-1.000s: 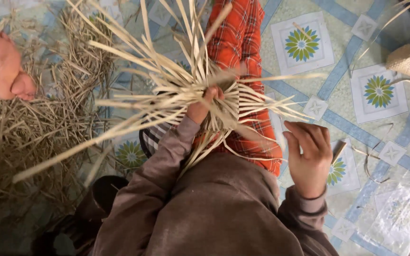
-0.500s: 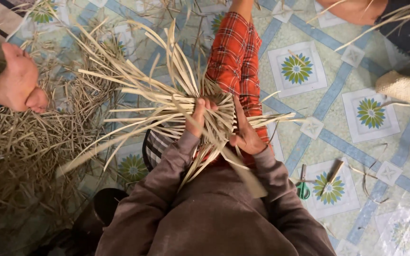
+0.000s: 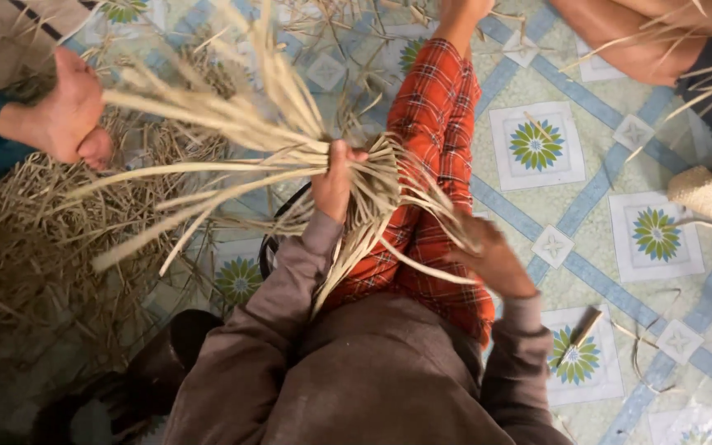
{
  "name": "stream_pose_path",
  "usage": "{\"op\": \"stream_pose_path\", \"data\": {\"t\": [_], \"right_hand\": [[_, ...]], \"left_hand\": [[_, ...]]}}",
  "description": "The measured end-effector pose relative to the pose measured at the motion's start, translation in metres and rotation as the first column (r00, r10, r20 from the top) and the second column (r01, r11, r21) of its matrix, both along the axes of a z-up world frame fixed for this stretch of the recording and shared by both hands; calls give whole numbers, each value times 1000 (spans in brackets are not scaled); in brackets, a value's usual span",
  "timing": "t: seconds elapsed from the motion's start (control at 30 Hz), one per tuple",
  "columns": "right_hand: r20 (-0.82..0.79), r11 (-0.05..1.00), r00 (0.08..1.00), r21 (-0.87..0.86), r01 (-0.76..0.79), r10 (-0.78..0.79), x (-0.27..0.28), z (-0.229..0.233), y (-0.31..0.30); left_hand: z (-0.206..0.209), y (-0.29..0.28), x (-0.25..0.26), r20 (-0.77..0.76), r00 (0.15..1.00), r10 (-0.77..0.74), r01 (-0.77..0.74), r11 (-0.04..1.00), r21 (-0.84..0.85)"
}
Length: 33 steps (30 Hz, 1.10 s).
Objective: Weaving dried plant strips into a circular base for a basket or mat
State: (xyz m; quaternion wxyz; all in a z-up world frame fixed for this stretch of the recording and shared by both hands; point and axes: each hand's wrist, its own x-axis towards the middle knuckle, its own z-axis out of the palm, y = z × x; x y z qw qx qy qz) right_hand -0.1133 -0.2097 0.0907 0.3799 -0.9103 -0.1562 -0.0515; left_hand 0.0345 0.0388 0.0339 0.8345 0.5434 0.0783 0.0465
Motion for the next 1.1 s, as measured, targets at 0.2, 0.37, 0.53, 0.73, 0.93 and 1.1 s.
{"op": "stream_pose_path", "data": {"t": [0.2,0.37,0.53,0.73,0.93,1.1], "right_hand": [[235,926,931,-191,325,-278,-26,67,-13],[205,953,960,271,133,-192,5,39,43],[91,965,968,144,218,-232,55,-22,68],[-138,663,929,665,344,-344,66,-70,43],[-122,366,920,891,267,-372,74,-87,37],[-51,312,942,936,161,-332,67,-44,45]], "left_hand": [[-5,-14,1,-26,992,-121,120,899,422],[10,-39,-36,378,872,-311,109,876,471],[-82,-124,-47,260,955,-146,12,891,455],[-46,-96,-54,469,790,-395,-365,311,877],[-43,-99,-56,343,826,-447,-242,268,932],[-3,-57,-33,294,749,-594,-4,439,898]]}}
